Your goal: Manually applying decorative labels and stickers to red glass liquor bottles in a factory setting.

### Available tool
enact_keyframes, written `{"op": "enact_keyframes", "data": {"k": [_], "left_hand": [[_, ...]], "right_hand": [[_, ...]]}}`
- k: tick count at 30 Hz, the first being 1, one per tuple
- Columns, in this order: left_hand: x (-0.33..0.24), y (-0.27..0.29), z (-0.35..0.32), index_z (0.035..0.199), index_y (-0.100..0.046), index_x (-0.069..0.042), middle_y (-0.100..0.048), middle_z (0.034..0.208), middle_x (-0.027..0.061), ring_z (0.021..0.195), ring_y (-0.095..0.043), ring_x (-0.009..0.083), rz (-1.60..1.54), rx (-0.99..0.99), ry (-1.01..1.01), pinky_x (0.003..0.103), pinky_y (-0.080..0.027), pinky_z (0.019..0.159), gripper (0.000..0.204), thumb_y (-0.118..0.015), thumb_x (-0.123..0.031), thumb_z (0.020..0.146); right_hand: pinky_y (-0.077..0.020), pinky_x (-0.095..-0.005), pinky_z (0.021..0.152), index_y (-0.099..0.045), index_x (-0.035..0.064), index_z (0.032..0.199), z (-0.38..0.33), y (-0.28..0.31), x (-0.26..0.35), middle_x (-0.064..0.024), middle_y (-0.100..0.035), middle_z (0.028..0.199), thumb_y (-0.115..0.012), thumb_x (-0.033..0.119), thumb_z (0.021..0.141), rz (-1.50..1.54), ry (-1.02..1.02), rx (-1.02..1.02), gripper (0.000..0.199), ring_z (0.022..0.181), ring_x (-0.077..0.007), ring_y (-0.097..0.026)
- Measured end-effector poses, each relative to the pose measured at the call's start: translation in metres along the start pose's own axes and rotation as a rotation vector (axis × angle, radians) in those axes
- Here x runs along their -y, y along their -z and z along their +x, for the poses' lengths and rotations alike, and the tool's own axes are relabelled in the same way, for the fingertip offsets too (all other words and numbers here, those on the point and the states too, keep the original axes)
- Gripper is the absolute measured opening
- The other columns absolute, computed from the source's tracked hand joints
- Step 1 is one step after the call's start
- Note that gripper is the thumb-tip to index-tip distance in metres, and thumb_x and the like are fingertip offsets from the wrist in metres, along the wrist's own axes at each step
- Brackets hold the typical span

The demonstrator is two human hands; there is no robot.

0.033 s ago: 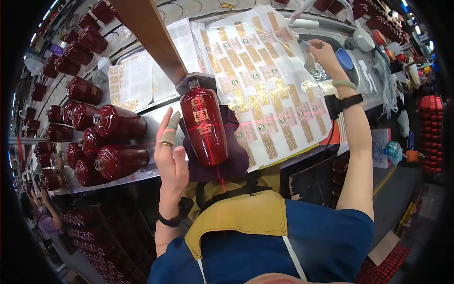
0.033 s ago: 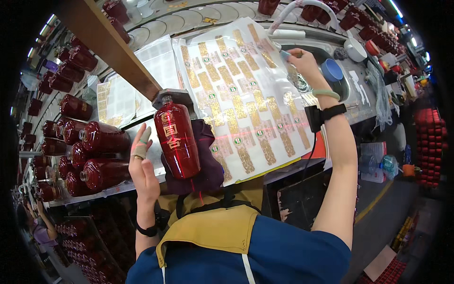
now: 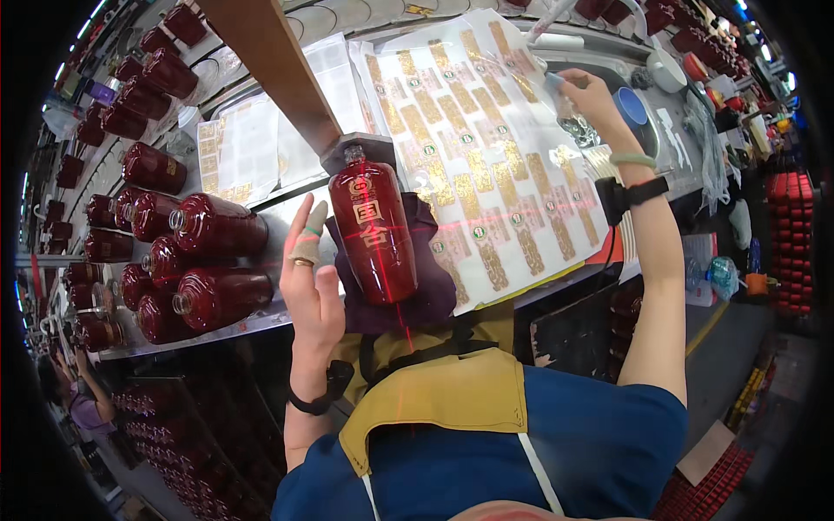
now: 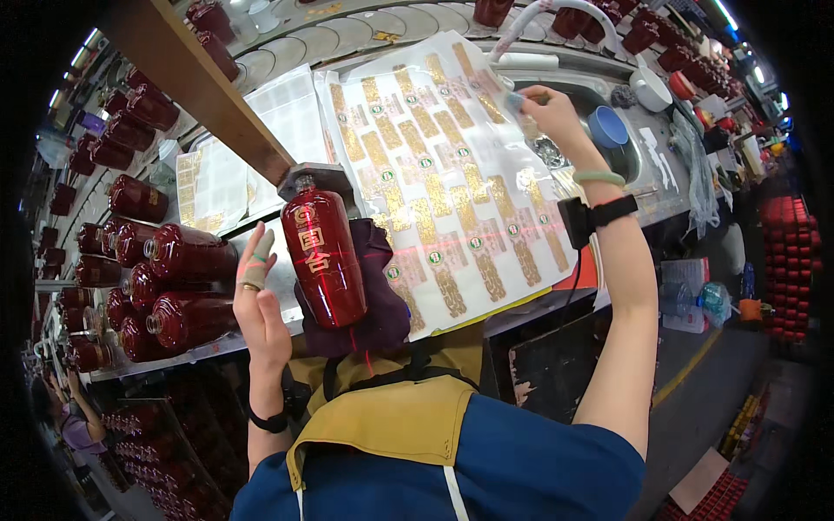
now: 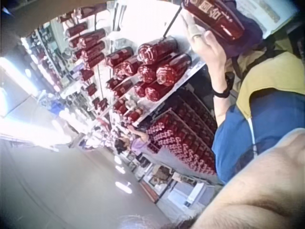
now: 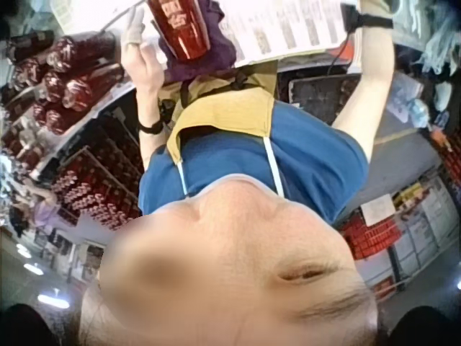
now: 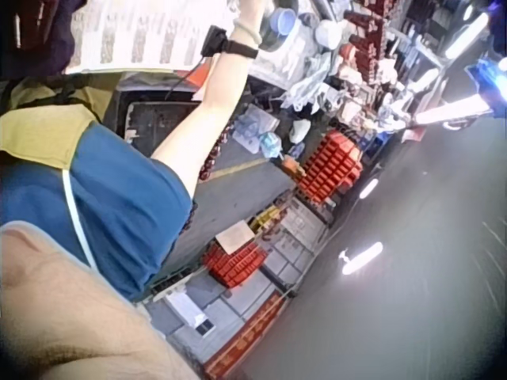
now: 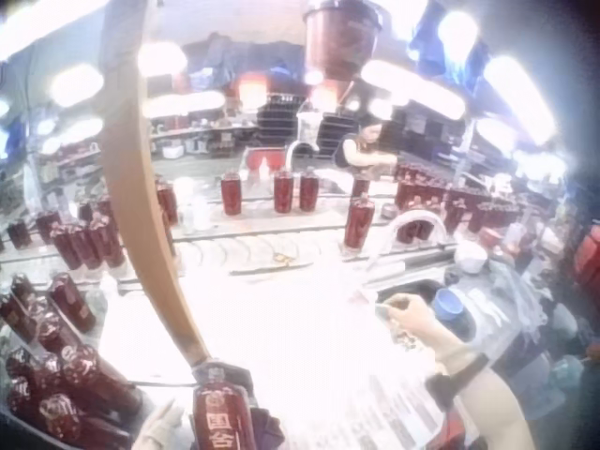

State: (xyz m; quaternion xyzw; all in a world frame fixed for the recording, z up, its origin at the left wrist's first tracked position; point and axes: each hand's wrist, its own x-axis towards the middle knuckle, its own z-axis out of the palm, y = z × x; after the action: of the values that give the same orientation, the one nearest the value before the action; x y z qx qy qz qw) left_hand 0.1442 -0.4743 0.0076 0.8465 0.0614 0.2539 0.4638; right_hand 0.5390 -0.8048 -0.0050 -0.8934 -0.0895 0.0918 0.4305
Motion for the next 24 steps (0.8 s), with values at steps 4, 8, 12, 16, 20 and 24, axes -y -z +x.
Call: {"op": "enact_keyframes", "data": {"k": [4, 8, 12, 16, 20, 24], "left_hand": [[-0.012, -0.004, 0.022, 0.144, -0.053, 0.005, -0.05, 0.152, 0.0214, 0.136, -0.054, 0.0303, 0.061, -0.016, -0.073, 0.044, -0.047, 0.109, 0.051, -0.066, -0.019, 0.1], [-0.042, -0.025, 0.051, 0.135, -0.06, 0.005, -0.06, 0.137, 0.0187, 0.122, -0.061, 0.0325, -0.107, -0.011, -0.09, 0.039, -0.047, 0.106, 0.063, -0.086, -0.006, 0.079], [-0.06, -0.051, 0.075, 0.131, -0.063, 0.001, -0.054, 0.135, 0.0153, 0.114, -0.059, 0.0328, 0.09, 0.051, -0.303, 0.038, -0.052, 0.094, 0.069, -0.09, -0.006, 0.068], [-0.048, -0.076, 0.09, 0.122, -0.069, 0.0, -0.063, 0.118, 0.0136, 0.096, -0.067, 0.0299, 0.123, -0.045, -0.571, 0.037, -0.056, 0.081, 0.054, -0.086, 0.003, 0.071], [-0.053, -0.071, 0.088, 0.096, -0.071, 0.004, -0.069, 0.097, 0.0119, 0.071, -0.067, 0.026, -0.06, -0.117, -0.432, 0.034, -0.055, 0.061, 0.016, -0.076, 0.006, 0.081], [-0.045, -0.052, 0.078, 0.109, -0.071, 0.003, -0.071, 0.103, 0.01, 0.079, -0.067, 0.0172, -0.191, 0.092, -0.087, 0.026, -0.054, 0.072, 0.019, -0.072, 0.003, 0.09]], "right_hand": [[-0.0491, -0.0276, 0.072, -0.073, -0.0022, 0.109, -0.051, -0.019, 0.045, -0.0069, -0.073, 0.085, -0.07, 0.016, 0.094, -0.033, 0.359, 0.066, 0.024, 0.077, -0.0098, -0.061], [-0.0474, -0.0304, 0.065, -0.069, -0.0026, 0.102, -0.1, -0.042, 0.108, -0.0085, -0.069, 0.077, -0.068, 0.014, 0.094, -0.068, 0.494, 0.109, 0.018, 0.067, -0.0123, -0.056], [-0.048, -0.0334, 0.064, -0.069, -0.001, 0.097, -0.143, -0.062, 0.149, -0.0115, -0.067, 0.077, -0.068, 0.011, 0.093, -0.028, 0.565, 0.155, 0.012, 0.067, -0.0171, -0.059], [-0.0493, -0.0359, 0.065, -0.069, -0.0002, 0.098, -0.168, -0.068, 0.169, -0.0143, -0.065, 0.082, -0.072, 0.012, 0.091, -0.067, 0.644, 0.22, 0.015, 0.068, -0.0261, -0.061], [-0.0496, -0.0362, 0.066, -0.069, 0.0001, 0.102, -0.176, -0.069, 0.175, -0.0144, -0.066, 0.083, -0.072, 0.012, 0.092, -0.029, 0.633, 0.312, 0.016, 0.069, -0.0265, -0.062], [-0.0485, -0.035, 0.065, -0.067, 0.0, 0.101, -0.174, -0.076, 0.166, -0.0138, -0.067, 0.08, -0.071, 0.011, 0.094, 0.042, 0.639, 0.373, 0.013, 0.068, -0.0248, -0.059]]}}
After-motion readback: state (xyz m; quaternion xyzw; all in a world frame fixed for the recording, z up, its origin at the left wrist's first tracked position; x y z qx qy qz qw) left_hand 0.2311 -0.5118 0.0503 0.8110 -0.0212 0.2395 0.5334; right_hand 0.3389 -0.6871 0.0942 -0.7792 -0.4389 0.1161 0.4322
